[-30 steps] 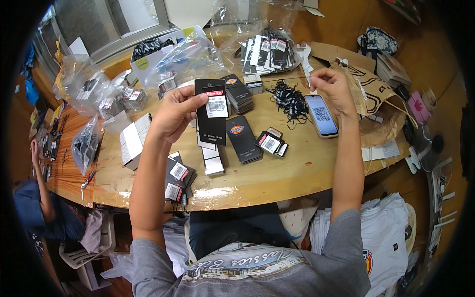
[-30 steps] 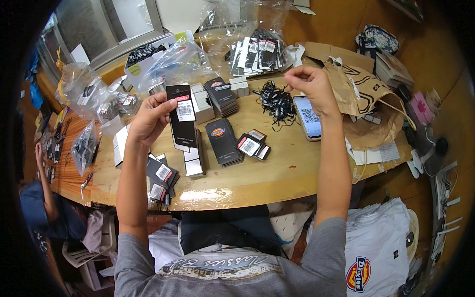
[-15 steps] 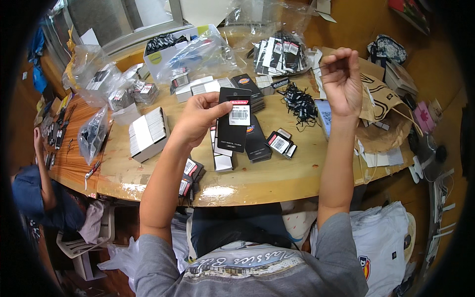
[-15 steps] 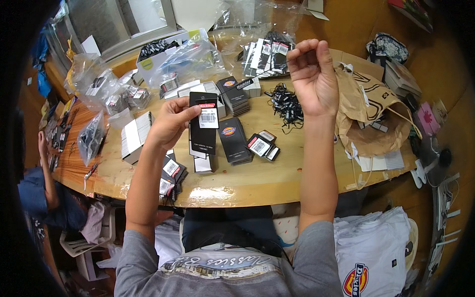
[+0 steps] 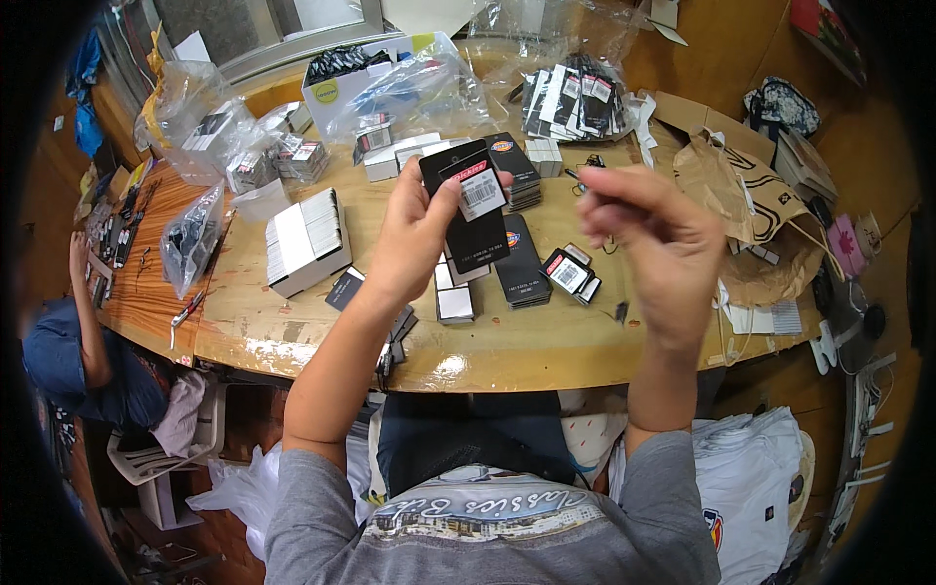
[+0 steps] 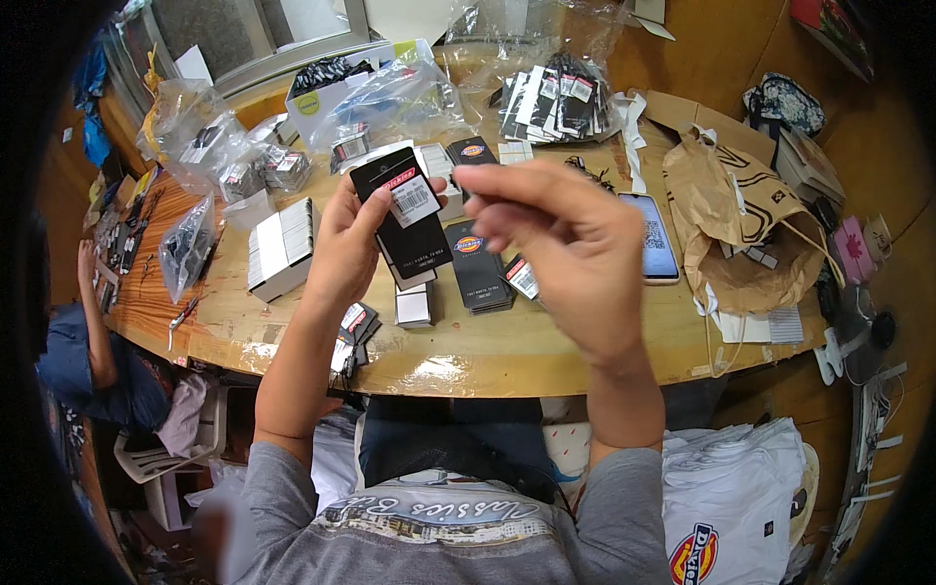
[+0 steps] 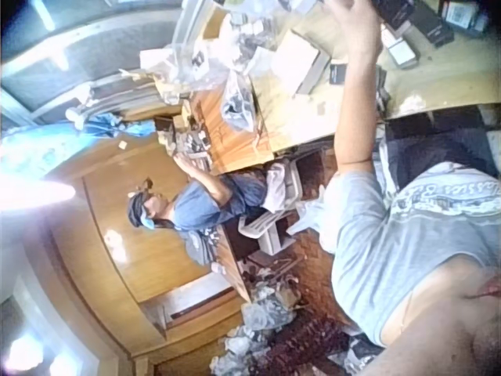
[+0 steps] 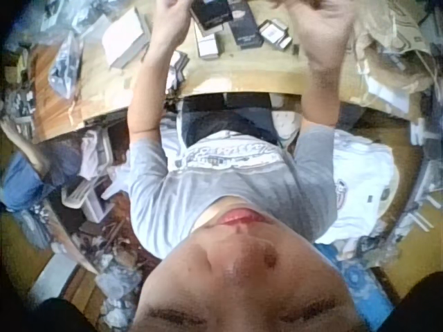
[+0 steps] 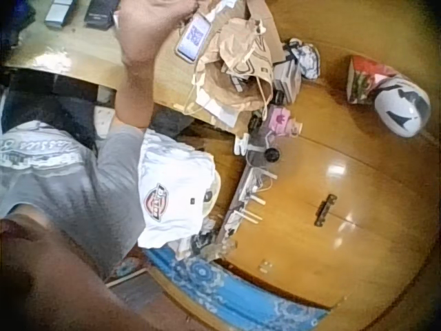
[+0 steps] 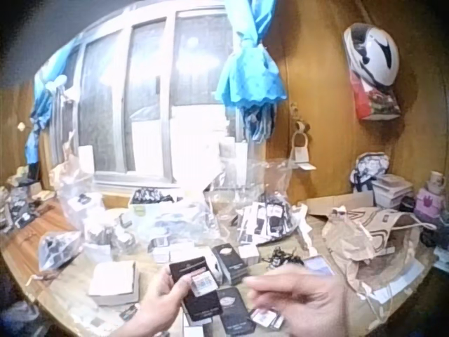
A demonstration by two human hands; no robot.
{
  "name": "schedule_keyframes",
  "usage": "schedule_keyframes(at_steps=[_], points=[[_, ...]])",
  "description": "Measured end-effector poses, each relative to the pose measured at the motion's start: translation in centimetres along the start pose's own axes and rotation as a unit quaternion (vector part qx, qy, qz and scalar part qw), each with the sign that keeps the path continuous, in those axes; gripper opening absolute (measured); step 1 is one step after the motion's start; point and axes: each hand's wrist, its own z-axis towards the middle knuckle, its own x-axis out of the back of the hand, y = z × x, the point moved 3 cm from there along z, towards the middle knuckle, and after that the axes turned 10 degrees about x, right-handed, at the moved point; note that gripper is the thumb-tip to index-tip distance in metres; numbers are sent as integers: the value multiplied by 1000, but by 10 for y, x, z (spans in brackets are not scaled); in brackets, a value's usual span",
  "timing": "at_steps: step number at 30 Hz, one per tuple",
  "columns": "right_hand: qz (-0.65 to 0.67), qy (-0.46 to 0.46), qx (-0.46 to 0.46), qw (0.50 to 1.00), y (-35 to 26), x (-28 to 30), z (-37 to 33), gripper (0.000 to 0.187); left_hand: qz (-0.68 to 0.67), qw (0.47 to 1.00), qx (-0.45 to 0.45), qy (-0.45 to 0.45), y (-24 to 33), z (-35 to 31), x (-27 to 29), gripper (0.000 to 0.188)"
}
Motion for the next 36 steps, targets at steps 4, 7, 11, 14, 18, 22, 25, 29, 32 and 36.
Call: schedule_keyframes(at_steps=[4,7,11,14,18,22,25,29,32,36], points=[[19,42,-100,994,22,-20,-12,19,107,987,-113,47,8,-11,-7,18],[28,55,-130,990,30,-25,-12,17,150,970,-170,91,13,-22,-8,24],[22,78,-132,988,38,-24,-16,12,197,947,-226,117,16,-31,-7,22],[36,90,-120,988,41,-25,-17,10,248,917,-285,125,20,-35,-8,17],[44,79,-132,987,43,-27,-18,9,322,876,-343,103,21,-38,-11,22],[66,50,-184,979,45,-23,-17,9,355,850,-380,81,22,-38,-12,26],[117,41,-200,972,47,-22,-17,9,419,811,-406,47,26,-39,-15,33],[148,43,-210,965,47,-23,-19,8,459,751,-474,12,25,-39,-14,37],[166,52,-204,963,50,-26,-20,8,473,740,-478,-8,26,-39,-15,35],[183,71,-187,963,60,-27,-23,7,463,804,-370,-52,19,-37,-13,44]])
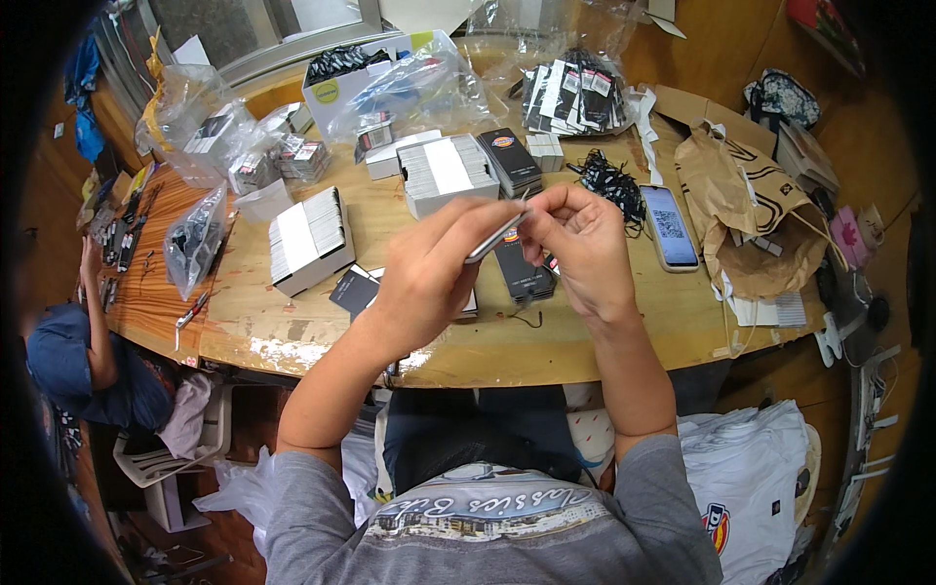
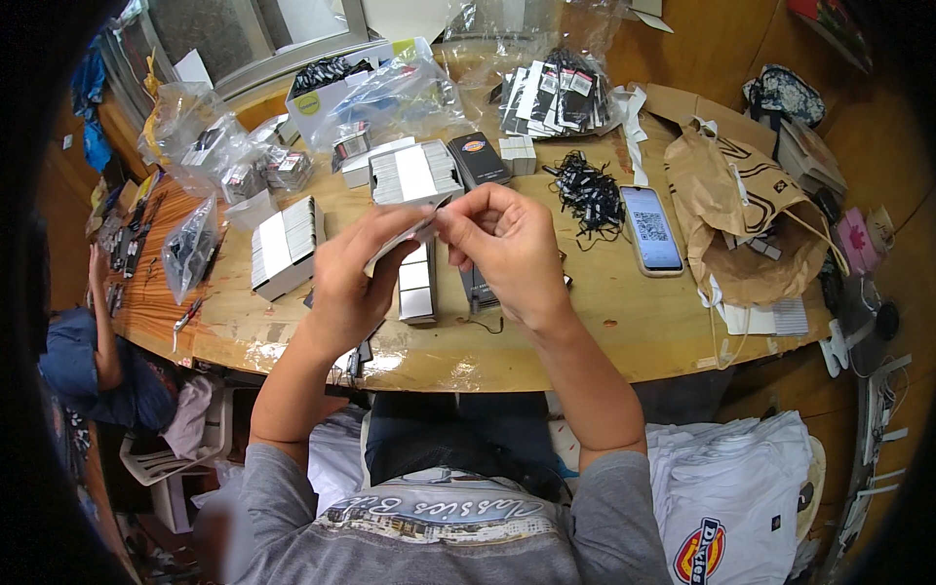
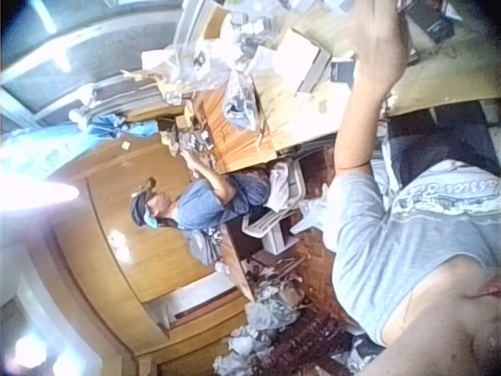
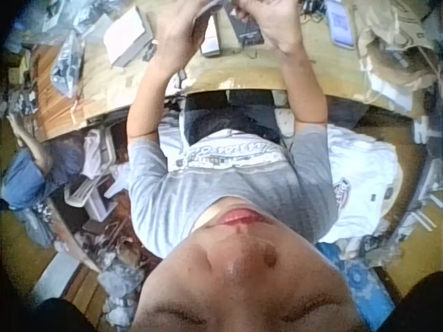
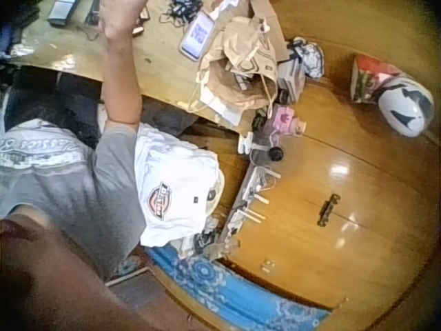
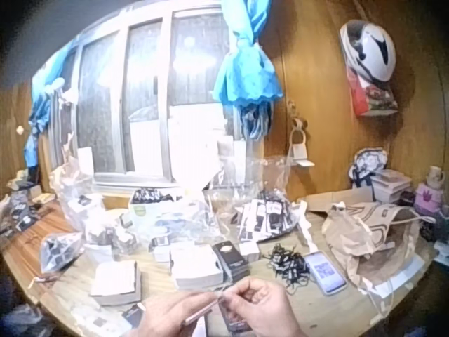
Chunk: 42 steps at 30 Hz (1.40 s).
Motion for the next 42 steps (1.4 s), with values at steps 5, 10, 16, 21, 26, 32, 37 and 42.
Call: schedule_keyframes(at_steps=[5,10,16,21,26,32,37,42], points=[[-111,51,37,992,-2,11,0,7,-156,968,163,-113,-4,-7,-5,43],[-166,34,104,980,-10,-4,-9,7,-166,961,219,3,-11,-7,1,26],[-178,24,106,978,-14,-7,-10,6,-35,992,105,59,-3,-2,0,29],[-172,22,109,979,-14,-7,-11,5,31,994,80,67,0,-5,-2,31],[-144,30,110,983,-14,-9,-13,5,83,993,33,76,3,-11,-6,38],[-144,34,84,985,-5,0,-10,6,35,991,107,-75,5,-5,1,38],[-180,38,100,978,-2,0,-16,7,-161,974,162,11,-6,-4,2,28],[-217,12,179,960,-8,-11,-17,7,-265,934,227,77,-8,-11,-3,21]])
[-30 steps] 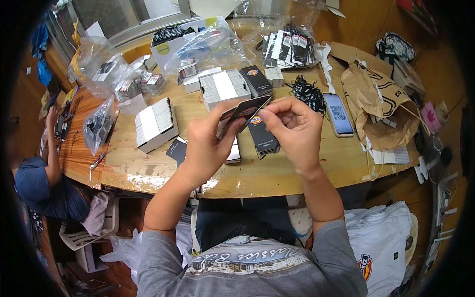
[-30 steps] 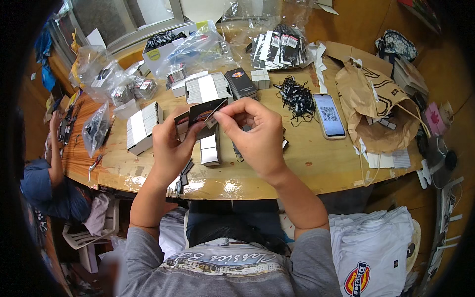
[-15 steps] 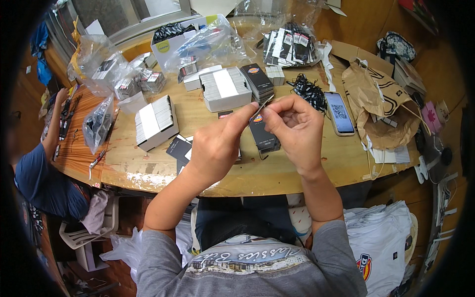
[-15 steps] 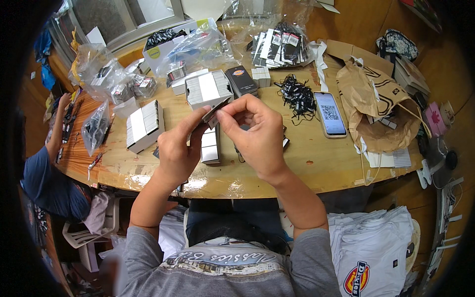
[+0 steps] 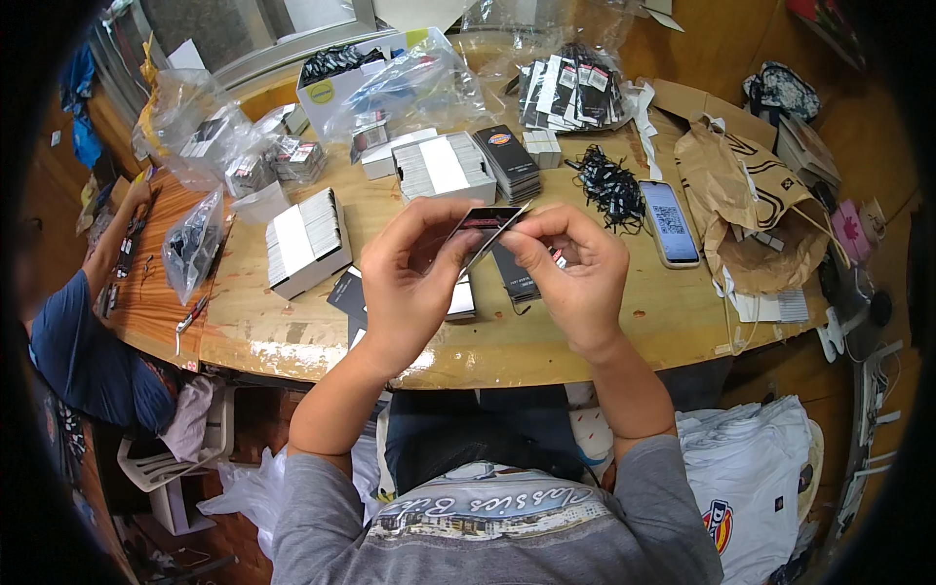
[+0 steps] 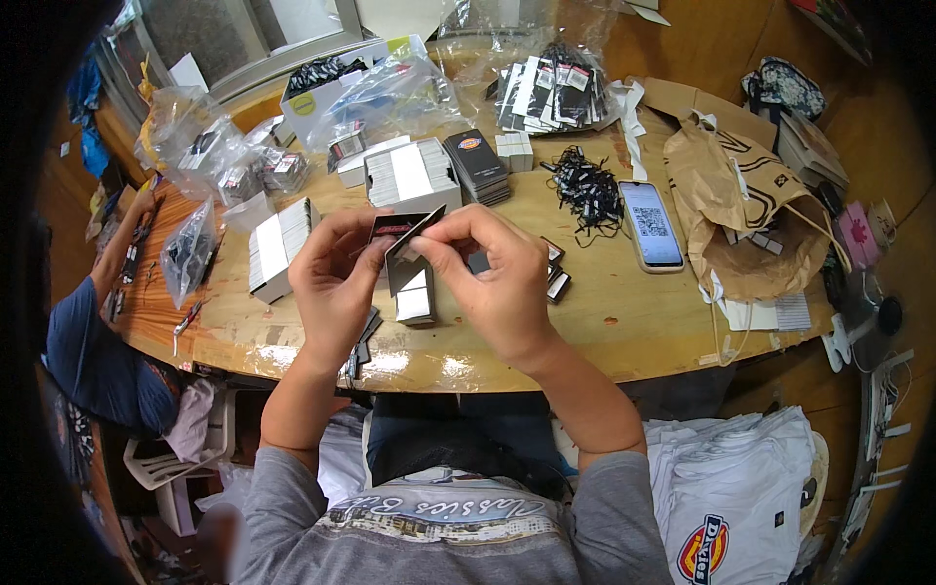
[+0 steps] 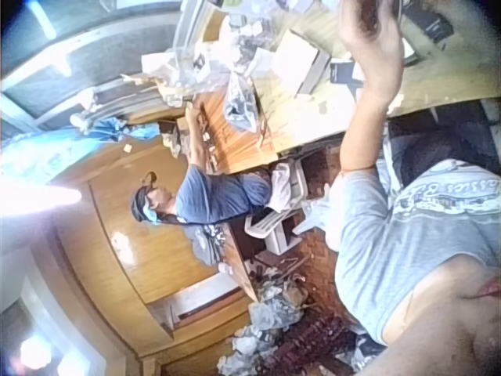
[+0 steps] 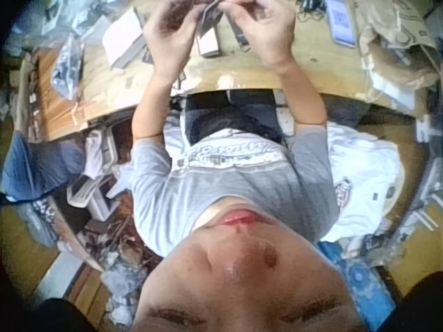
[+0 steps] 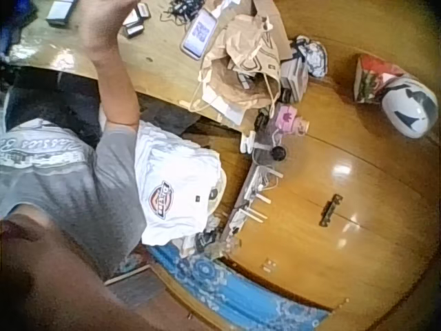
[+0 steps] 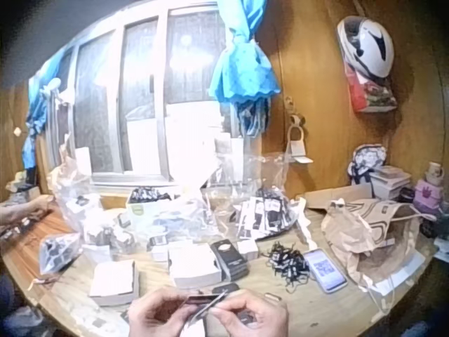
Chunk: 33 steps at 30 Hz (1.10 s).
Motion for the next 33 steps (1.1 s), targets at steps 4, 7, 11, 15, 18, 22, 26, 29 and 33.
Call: schedule_keyframes(at_steps=[4,7,11,15,18,22,26,29,33], points=[[-6,2,9,1000,0,1,0,8,-17,999,-27,-8,3,-1,-1,20],[11,10,-16,1000,-1,1,-1,8,9,996,-81,-21,2,-1,-1,21],[38,13,-13,999,-2,1,-1,8,139,974,-171,-51,9,1,1,24],[41,10,23,999,-6,-3,2,8,-28,999,-27,-17,-5,-11,-1,21],[-24,4,114,993,-6,-4,3,9,-124,992,-18,8,-3,-12,-4,18],[-100,10,158,982,-10,-2,1,11,-44,992,-119,3,1,-7,-3,23],[-48,21,115,992,-8,-3,-1,10,95,973,-209,-6,9,-4,-2,29],[-6,26,80,996,-3,-3,-3,10,138,966,-215,-34,17,-3,-2,28],[18,19,65,998,1,-2,-4,9,116,974,-158,-116,20,6,8,20]])
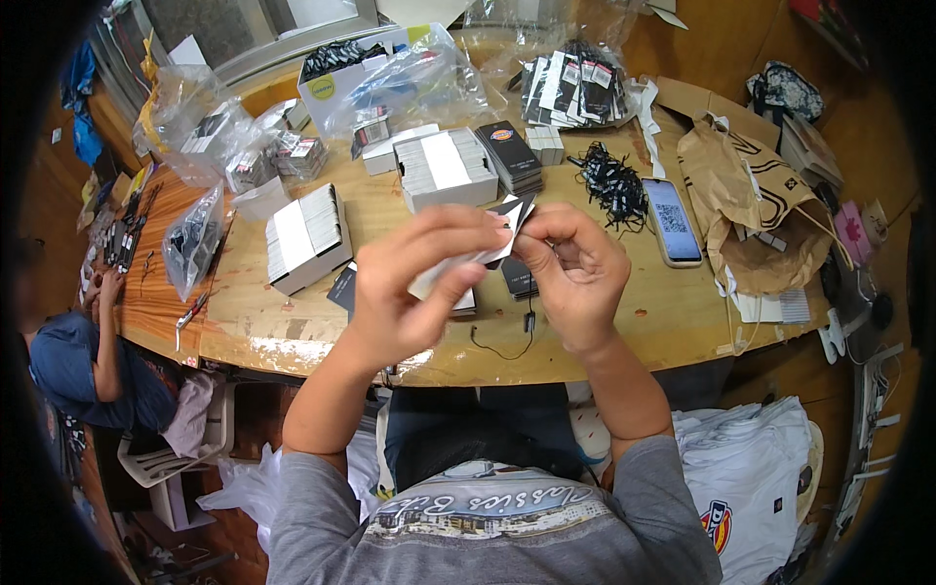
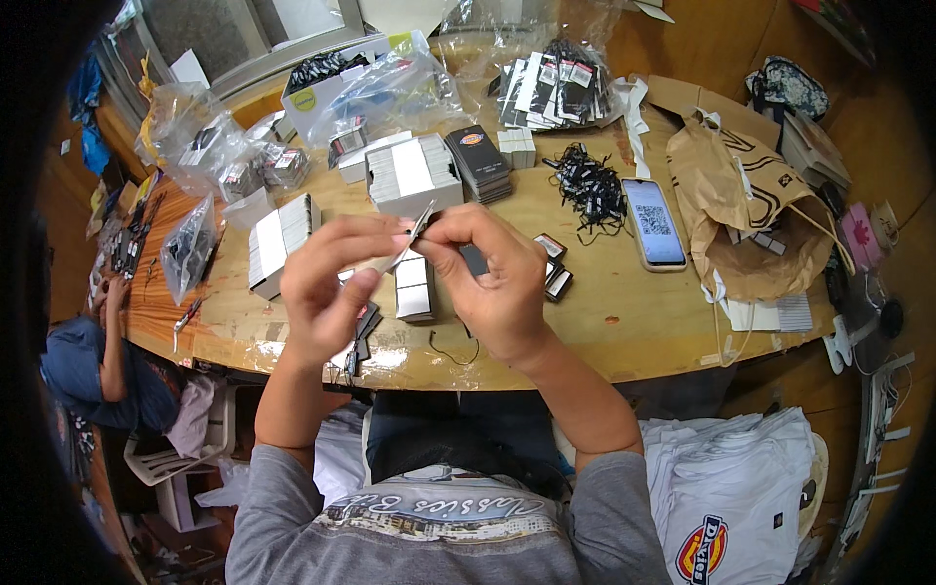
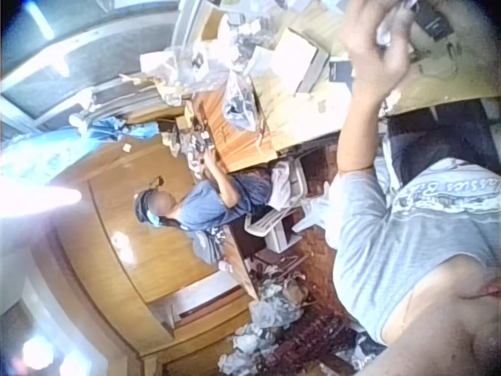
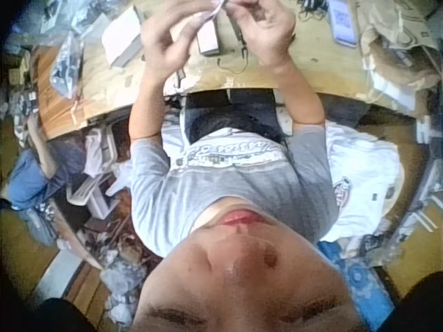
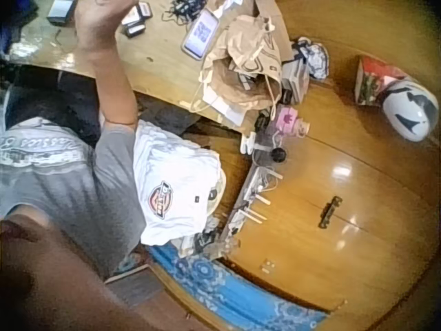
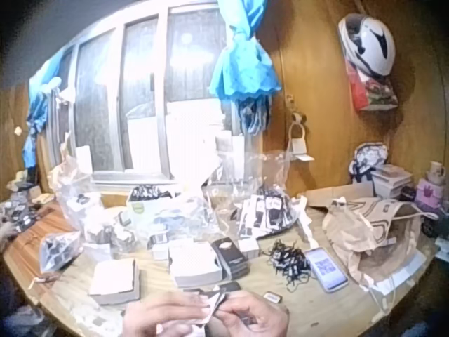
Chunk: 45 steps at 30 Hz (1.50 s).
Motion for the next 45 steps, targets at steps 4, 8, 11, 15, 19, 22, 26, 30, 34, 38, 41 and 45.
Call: schedule_keyframes(at_steps=[4,8,11,15,19,22,26,30,34,38,41,45], points=[[-27,-49,46,997,-8,-9,7,10,-320,912,250,64,-14,-4,-3,9],[-36,-68,42,996,-5,-7,5,11,-323,926,197,18,-20,-6,-5,11],[-8,-50,-18,999,-1,-6,2,10,-310,930,196,12,-19,-3,-9,10],[64,-25,-118,991,1,-9,-1,9,-213,962,163,59,-14,-3,-10,5],[73,-71,-158,982,2,-11,4,8,-187,965,147,108,-18,-7,-10,2],[73,-127,-198,969,9,-4,1,7,-168,966,159,116,-16,-7,2,13],[101,-154,-270,945,14,13,-7,12,-317,926,153,137,-13,0,12,15],[176,-138,-283,933,9,20,-6,13,-429,883,156,108,-16,-2,8,12],[228,-126,-261,929,8,25,-3,15,-416,882,188,116,-21,-3,10,11],[237,-111,-346,901,6,33,0,15,-377,890,227,119,-16,-3,4,11],[217,-94,-319,918,3,33,1,14,-321,915,234,68,-14,-6,1,10],[175,-73,-167,967,-6,27,5,15,-267,928,259,17,-8,-5,-12,13]])
